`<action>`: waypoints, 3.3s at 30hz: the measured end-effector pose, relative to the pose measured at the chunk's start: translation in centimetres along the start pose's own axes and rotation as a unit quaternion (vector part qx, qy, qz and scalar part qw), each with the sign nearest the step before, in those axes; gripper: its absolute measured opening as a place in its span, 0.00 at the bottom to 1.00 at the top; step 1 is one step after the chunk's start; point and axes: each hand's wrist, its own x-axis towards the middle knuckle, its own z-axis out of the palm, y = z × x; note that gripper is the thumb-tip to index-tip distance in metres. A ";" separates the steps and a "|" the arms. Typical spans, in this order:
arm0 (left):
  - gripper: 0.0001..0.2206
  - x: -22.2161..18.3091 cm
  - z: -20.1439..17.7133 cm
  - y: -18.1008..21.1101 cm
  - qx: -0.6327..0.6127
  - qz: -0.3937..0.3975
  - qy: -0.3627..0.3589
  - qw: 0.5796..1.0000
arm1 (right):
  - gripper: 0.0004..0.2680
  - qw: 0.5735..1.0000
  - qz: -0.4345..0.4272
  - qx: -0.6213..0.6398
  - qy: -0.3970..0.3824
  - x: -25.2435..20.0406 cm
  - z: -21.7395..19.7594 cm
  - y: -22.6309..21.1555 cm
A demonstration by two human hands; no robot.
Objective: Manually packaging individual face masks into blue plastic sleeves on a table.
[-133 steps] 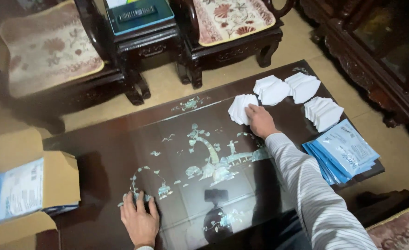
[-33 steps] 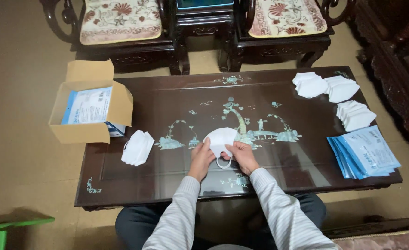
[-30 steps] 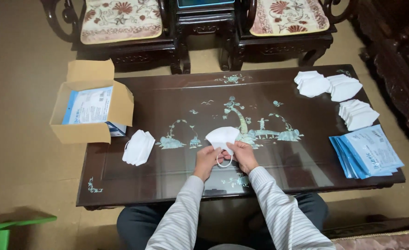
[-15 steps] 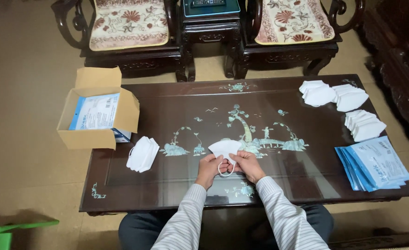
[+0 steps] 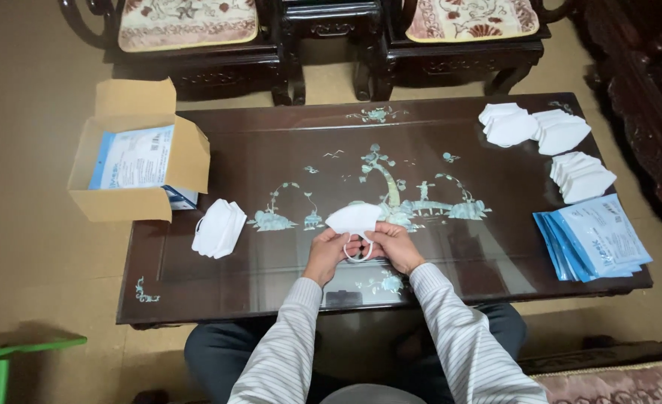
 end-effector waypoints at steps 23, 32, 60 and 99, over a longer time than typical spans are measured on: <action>0.25 -1.0 1.4 -0.2 -0.047 -0.026 0.082 0.995 | 0.10 0.870 -0.276 -0.336 0.233 -4.6 -9.5 -2.7; 0.15 5.1 -2.0 -4.9 -0.144 -0.013 0.061 0.988 | 0.16 0.479 -0.298 -0.683 0.465 -9.5 -38.8 -1.9; 0.17 -1.8 0.8 1.0 -0.081 -0.070 0.052 0.993 | 0.18 0.503 -0.110 -0.732 0.447 -9.1 -40.7 -0.1; 0.16 -1.6 0.6 0.7 -0.078 -0.063 0.046 0.994 | 0.16 0.577 -0.079 -0.698 0.415 -7.3 -42.1 -1.9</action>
